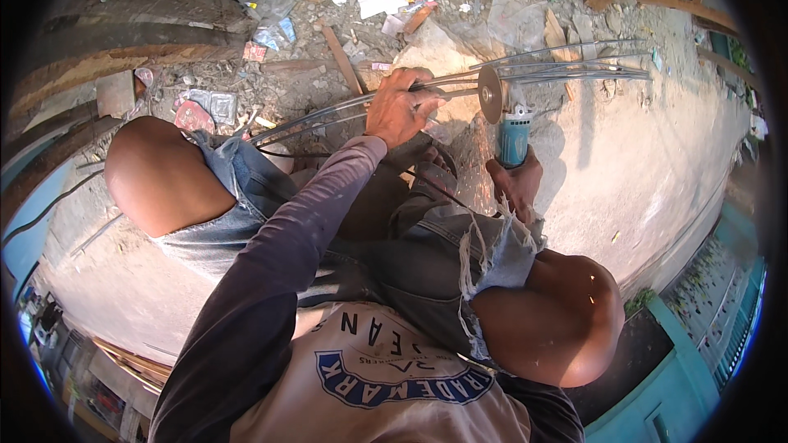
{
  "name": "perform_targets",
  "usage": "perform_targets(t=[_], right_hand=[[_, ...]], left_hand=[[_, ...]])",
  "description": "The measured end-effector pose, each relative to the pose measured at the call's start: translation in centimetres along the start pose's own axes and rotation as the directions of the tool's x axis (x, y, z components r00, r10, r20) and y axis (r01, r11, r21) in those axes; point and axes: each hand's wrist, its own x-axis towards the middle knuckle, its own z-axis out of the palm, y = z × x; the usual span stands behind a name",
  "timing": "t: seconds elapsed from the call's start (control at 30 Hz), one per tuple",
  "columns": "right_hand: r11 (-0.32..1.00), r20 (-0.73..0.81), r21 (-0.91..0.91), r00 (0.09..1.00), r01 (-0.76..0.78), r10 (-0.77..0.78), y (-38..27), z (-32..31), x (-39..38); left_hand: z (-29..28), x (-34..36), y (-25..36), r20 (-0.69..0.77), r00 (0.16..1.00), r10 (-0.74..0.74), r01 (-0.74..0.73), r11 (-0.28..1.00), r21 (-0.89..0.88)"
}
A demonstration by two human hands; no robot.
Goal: The person uses an angle grinder to cut several long metal rods into shorter pieces. They hold the rods with one hand and operate the grinder with the other, creating sparks as the metal is cut. The cut pieces are placed on the ground nearby.
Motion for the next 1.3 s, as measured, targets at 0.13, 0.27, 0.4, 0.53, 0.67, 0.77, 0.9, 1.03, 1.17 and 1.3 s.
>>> perform_targets(t=[0.13,0.27,0.4,0.53,0.67,0.77,0.9,1.03,1.17,1.3], right_hand=[[1.000,0.018,0.019,1.000,0.003,-0.003,-0.2,-0.3,-0.2],[0.998,-0.024,0.035,0.998,0.056,-0.055,-0.4,0.3,0.1],[0.998,-0.037,0.017,0.998,0.056,-0.055,-1.3,0.3,0.0],[1.000,-0.002,-0.005,1.000,0.013,-0.013,-0.2,0.1,-0.2],[0.999,-0.052,-0.028,0.998,0.045,-0.046,0.1,0.6,-0.1],[0.998,-0.079,-0.010,0.995,0.056,-0.057,-0.2,0.9,0.0],[0.997,-0.039,-0.068,0.999,-0.021,0.018,-1.3,0.3,-0.3],[0.999,-0.003,0.031,1.000,0.022,-0.022,-1.0,-0.4,-0.4],[0.990,-0.074,-0.025,0.988,0.135,-0.137,-0.6,1.0,0.8],[0.976,-0.023,0.149,0.987,0.160,-0.159,1.0,1.5,1.3]], left_hand=[[-0.1,0.1,0.1,-0.003,1.000,-0.004,0.004,1.000,0.011],[0.0,0.0,-0.2,-0.018,1.000,0.014,-0.014,1.000,0.004],[-0.2,-0.1,-0.3,-0.012,1.000,0.027,-0.027,1.000,0.010],[0.0,-0.1,-0.2,-0.008,1.000,0.015,-0.015,1.000,0.003],[-0.3,-0.2,-0.1,-0.004,1.000,-0.001,0.001,1.000,0.008],[-0.5,-0.1,0.1,0.007,1.000,-0.006,0.006,1.000,0.011],[-0.2,0.0,-0.3,0.008,1.000,0.007,-0.007,1.000,-0.003],[0.0,0.3,0.1,0.016,1.000,-0.010,0.010,1.000,-0.001],[-0.7,-0.3,-1.2,-0.022,1.000,-0.006,0.006,1.000,-0.017],[-0.6,-0.6,-0.7,-0.054,0.998,0.045,-0.049,0.997,-0.065]])
